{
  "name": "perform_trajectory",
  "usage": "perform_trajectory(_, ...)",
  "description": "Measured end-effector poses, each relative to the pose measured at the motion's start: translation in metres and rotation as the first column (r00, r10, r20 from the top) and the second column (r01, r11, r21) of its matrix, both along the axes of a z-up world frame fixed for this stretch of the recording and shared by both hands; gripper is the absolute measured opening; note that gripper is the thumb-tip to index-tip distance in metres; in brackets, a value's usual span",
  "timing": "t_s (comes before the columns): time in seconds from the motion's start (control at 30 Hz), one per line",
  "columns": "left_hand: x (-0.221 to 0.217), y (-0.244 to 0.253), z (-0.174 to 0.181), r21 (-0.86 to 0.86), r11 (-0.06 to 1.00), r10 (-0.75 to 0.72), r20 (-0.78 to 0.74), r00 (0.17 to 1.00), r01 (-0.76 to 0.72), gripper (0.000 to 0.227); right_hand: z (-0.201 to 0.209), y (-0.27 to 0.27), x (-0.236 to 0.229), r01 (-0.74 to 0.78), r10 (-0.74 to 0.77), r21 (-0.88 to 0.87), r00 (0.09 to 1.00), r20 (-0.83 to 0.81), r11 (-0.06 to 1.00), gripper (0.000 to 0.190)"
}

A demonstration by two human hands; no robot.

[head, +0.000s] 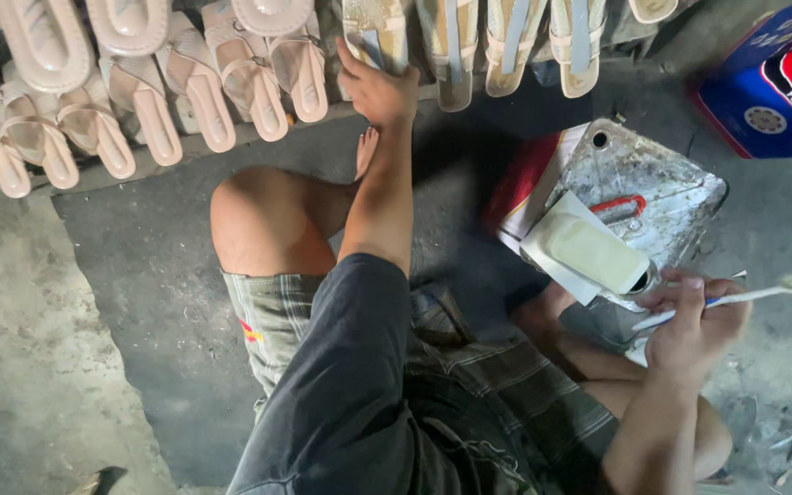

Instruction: The person sits on the floor and uses a toothbrush to apply a white substance to the straps of beige slippers. They repeatedly dip the brush into a container and paint the slipper straps, then place the finished slipper on a nearby rack.

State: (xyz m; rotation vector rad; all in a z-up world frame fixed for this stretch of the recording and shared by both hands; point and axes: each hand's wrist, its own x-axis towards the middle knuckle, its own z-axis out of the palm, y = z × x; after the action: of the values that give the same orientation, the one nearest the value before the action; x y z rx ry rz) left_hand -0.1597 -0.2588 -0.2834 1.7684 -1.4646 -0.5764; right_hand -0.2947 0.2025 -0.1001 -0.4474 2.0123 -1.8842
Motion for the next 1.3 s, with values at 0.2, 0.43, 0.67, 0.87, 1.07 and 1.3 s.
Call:
perform_trajectory(0.2,-0.022,-0.029,-0.019,-0.076,0.996,0.045,0.045,0.998,-0.042,0.124,-0.001,-0.001,-0.003,-0.017,0.017,-0.003,1.0,0.002,1.0,0.032)
perform_trajectory(0.43,-0.02,-0.026,-0.02,-0.048,0.999,0.002,0.081,0.997,0.001,0.124,0.0,0.0,-0.001,-0.005,0.006,-0.011,0.999,0.035,1.0,0.031)
perform_trajectory(0.67,-0.012,-0.021,-0.006,0.046,0.997,-0.063,0.053,0.997,0.06,0.13,0.007,-0.002,0.003,0.011,-0.011,-0.002,0.999,0.031,1.0,0.026)
perform_trajectory(0.87,0.002,-0.015,-0.004,0.02,0.998,-0.066,0.122,0.99,0.064,0.121,0.006,-0.005,0.0,-0.027,0.027,-0.022,1.0,-0.011,0.999,0.023)
perform_trajectory(1.07,0.059,-0.01,-0.015,-0.024,0.992,-0.109,0.349,0.931,0.125,0.072,0.011,-0.013,0.004,-0.034,0.033,-0.058,0.999,-0.012,0.998,0.022)
perform_trajectory(1.3,0.117,-0.032,-0.019,0.033,0.979,-0.189,0.522,0.831,0.202,0.04,0.016,-0.028,0.008,-0.02,0.019,-0.035,1.0,-0.018,0.999,0.018)
